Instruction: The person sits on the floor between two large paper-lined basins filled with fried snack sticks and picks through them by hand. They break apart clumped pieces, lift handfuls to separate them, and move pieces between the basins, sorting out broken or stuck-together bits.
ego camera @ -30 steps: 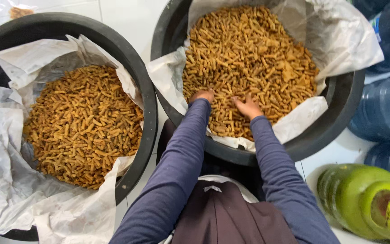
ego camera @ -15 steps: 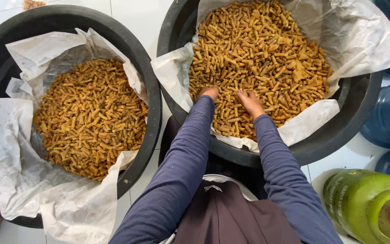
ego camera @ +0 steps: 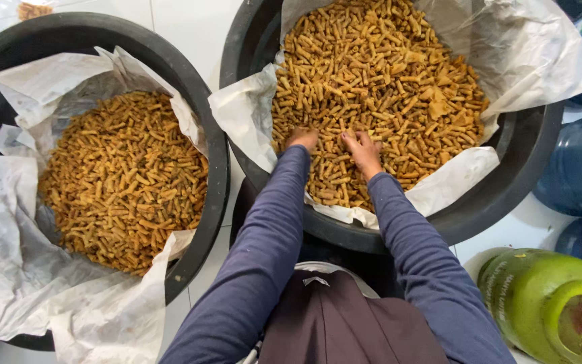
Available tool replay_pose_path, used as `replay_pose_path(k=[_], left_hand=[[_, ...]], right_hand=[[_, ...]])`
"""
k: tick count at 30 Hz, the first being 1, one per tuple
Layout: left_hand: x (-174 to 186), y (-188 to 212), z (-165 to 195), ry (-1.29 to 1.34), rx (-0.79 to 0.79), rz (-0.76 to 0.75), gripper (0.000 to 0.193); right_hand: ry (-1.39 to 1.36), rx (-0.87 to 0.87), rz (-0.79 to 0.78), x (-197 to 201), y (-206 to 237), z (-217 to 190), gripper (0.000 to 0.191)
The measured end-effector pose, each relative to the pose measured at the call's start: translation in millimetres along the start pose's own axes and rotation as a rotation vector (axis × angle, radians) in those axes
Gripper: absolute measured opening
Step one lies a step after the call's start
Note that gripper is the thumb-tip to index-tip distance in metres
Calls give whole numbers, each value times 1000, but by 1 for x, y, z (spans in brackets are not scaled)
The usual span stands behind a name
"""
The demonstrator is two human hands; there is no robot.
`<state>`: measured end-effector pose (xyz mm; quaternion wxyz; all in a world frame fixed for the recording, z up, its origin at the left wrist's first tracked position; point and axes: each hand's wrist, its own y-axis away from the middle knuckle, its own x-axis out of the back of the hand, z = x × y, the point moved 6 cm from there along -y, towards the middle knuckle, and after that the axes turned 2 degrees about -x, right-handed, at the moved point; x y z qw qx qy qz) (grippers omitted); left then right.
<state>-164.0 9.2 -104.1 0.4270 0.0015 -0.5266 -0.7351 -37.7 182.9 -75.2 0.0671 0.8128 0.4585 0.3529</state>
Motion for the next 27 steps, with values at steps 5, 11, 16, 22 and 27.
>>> replay_pose_path(k=[5,11,16,22,27], left_hand=[[3,12,5,-79,1,-57,89],[-8,5,2,136,38,-46,89],[-9,-12,8,427,-107,-5,80],[-12,0,14,679,-107,-44,71],[-10,23,39,857,-350,-70,57]], right_hand=[[23,-52,3,-1,5,1,82],[-27,14,-6,-4,7,-9,73],[-275,167,-28,-7,0,-17,64],[-299,237,19,-16,-2,-32,51],[-703,16,-13,-16,7,-35,45]])
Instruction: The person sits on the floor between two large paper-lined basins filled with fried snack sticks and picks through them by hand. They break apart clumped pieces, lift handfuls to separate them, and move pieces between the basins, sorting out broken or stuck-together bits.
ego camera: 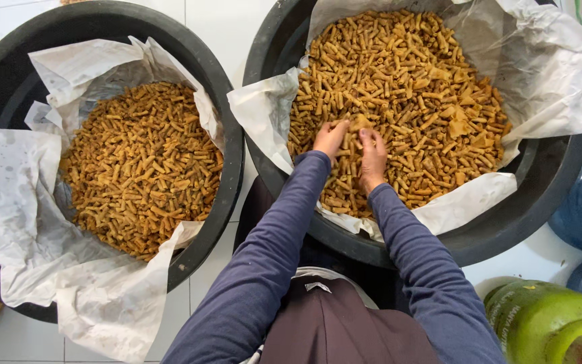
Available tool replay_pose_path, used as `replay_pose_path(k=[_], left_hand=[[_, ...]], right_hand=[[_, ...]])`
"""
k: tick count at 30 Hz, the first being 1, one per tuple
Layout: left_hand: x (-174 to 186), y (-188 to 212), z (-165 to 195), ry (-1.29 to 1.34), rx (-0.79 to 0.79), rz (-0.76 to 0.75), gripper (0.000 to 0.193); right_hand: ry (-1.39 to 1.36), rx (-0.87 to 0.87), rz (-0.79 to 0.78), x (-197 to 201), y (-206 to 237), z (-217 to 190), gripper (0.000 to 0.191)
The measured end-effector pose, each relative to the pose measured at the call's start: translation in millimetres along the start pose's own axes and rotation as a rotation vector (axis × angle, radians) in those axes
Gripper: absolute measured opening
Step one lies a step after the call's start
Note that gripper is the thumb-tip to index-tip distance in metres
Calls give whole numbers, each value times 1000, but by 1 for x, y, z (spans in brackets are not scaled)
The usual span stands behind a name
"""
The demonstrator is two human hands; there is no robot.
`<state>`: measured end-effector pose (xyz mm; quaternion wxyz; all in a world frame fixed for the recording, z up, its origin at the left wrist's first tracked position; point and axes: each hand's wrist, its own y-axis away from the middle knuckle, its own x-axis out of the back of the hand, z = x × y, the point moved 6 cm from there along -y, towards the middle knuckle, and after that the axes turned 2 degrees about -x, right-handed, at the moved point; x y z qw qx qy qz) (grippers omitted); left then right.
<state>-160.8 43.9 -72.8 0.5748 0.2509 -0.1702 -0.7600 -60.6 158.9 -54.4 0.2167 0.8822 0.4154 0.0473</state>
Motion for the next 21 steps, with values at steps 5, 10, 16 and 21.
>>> replay_pose_path(k=[5,10,16,21], left_hand=[[-15,25,23,-10,-257,91,40],[-26,49,45,119,-429,101,30],[-29,51,52,76,-421,144,28],[-37,74,103,146,-562,47,30]], right_hand=[[-139,104,-13,-13,13,-24,35],[-439,165,-45,-19,17,-35,31],[-354,256,-5,-21,13,-42,28],[-485,341,-74,-40,35,-98,23]])
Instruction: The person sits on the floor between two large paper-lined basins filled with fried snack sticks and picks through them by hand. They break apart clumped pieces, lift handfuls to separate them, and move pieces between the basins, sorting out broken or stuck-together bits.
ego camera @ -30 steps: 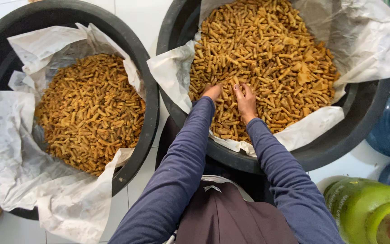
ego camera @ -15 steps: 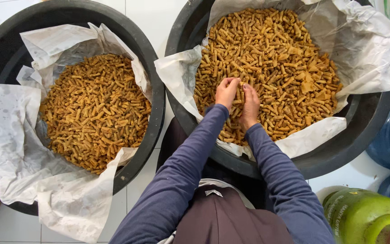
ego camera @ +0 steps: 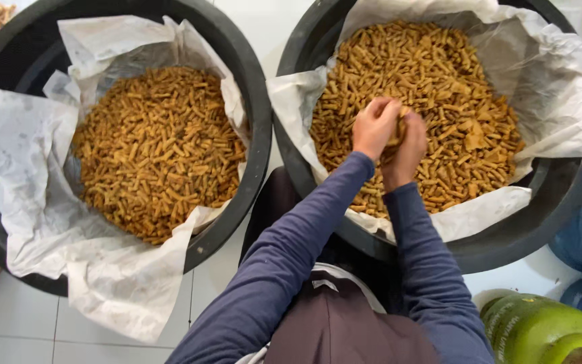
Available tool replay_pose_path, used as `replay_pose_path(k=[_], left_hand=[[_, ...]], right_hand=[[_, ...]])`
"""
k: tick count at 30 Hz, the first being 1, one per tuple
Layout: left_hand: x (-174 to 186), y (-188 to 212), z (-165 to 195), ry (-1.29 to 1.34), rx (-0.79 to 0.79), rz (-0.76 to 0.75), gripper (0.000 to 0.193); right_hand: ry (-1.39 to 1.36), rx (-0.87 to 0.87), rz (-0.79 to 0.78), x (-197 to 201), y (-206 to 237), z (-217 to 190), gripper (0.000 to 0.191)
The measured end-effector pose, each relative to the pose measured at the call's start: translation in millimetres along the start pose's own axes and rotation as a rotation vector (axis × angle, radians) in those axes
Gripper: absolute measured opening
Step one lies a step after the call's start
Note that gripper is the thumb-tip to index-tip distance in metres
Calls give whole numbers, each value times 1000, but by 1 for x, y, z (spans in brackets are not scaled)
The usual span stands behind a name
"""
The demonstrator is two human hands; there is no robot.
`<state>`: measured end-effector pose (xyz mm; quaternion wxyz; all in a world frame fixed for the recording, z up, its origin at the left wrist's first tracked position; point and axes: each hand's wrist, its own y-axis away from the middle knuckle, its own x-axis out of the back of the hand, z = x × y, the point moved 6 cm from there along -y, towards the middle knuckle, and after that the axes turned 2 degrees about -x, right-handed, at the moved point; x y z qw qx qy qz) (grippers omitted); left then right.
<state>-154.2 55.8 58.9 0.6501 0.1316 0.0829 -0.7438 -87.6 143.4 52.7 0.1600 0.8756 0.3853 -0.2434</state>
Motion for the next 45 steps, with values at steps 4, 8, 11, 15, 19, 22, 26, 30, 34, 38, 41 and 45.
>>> replay_pose_path(k=[4,8,11,15,19,22,26,30,34,38,41,45], left_hand=[[10,-19,94,-72,-263,-18,29],[64,-36,188,162,-475,-98,19],[152,-35,243,-139,-549,35,26],[277,-29,270,35,-472,177,25],[412,-23,236,-174,-173,507,38],[478,-27,211,-316,-229,510,50],[509,-20,178,-846,165,725,59],[419,-25,215,-1029,-345,744,47],[251,-31,205,-131,-684,266,29],[98,-34,113,-85,-223,22,28],[54,-42,-8,201,535,73,50],[85,-60,-118,393,757,376,60]], right_hand=[[5,140,-159,-82,11,-50,25],[36,244,-266,-183,29,-58,30],[48,234,-330,-256,56,-24,34],[-77,-30,-530,-346,111,62,40],[88,-422,-713,-391,167,147,63],[111,-631,-859,-397,197,172,70],[129,-490,-1143,-379,208,121,65],[249,-652,-1164,-307,173,35,57],[207,-406,-958,-208,76,-47,42],[194,-380,-464,-74,-50,-56,38],[409,-352,-167,30,-118,-37,42],[973,-304,77,93,-170,-11,57]])
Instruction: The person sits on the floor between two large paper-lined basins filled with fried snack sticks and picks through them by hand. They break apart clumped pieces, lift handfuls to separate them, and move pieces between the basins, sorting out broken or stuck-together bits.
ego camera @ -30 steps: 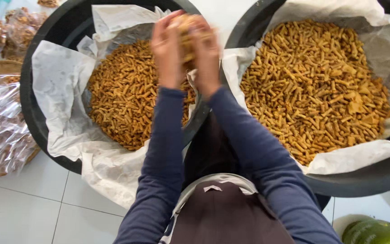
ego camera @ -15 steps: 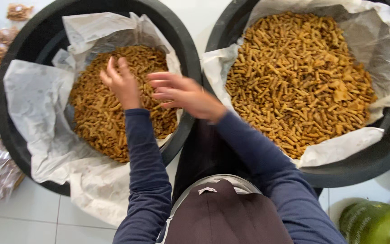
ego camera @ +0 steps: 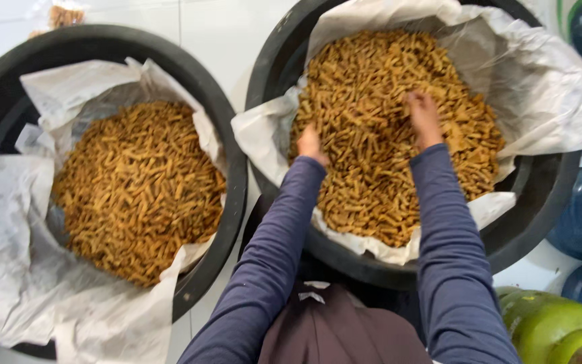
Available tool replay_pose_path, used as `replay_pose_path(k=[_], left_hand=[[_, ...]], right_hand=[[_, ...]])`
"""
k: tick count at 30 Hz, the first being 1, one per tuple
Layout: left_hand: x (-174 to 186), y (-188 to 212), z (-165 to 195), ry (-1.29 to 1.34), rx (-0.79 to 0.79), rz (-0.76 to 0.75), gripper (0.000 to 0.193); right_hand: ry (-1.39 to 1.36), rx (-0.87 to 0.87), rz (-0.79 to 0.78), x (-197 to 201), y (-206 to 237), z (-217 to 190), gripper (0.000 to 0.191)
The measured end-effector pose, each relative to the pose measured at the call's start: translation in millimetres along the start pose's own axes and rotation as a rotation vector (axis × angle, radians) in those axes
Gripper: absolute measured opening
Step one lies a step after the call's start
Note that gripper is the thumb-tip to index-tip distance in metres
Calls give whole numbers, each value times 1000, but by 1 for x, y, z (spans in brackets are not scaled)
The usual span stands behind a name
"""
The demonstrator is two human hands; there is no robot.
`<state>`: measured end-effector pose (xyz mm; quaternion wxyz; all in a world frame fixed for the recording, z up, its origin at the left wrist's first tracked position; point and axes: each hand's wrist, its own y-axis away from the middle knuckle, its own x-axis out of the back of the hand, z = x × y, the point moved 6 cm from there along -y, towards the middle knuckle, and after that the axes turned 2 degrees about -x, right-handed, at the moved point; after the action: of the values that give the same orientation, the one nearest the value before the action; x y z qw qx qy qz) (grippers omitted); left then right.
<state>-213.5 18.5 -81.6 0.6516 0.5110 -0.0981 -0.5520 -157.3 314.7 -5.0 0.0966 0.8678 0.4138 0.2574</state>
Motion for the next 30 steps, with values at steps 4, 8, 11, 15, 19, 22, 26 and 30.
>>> replay_pose_path(k=[4,8,11,15,19,22,26,30], left_hand=[[34,-36,-7,-18,-15,140,67],[31,-36,-9,-117,-48,226,75],[28,-26,-7,-292,-94,352,79],[39,-17,-8,-453,-126,479,82],[45,-11,-6,-631,-141,519,85],[42,-2,-6,-719,-117,460,85],[38,17,-7,-915,67,391,88],[38,32,0,-1116,-1,425,92]], right_hand=[[475,23,48,-36,-1,-19,72],[782,106,-120,-99,41,-48,84],[1036,289,-236,-131,74,-50,82],[1114,546,-346,-146,111,-24,72],[1086,688,-643,-134,131,7,67],[681,637,-805,-88,124,4,63],[565,191,-121,12,90,11,64],[625,-172,74,13,113,42,81]])
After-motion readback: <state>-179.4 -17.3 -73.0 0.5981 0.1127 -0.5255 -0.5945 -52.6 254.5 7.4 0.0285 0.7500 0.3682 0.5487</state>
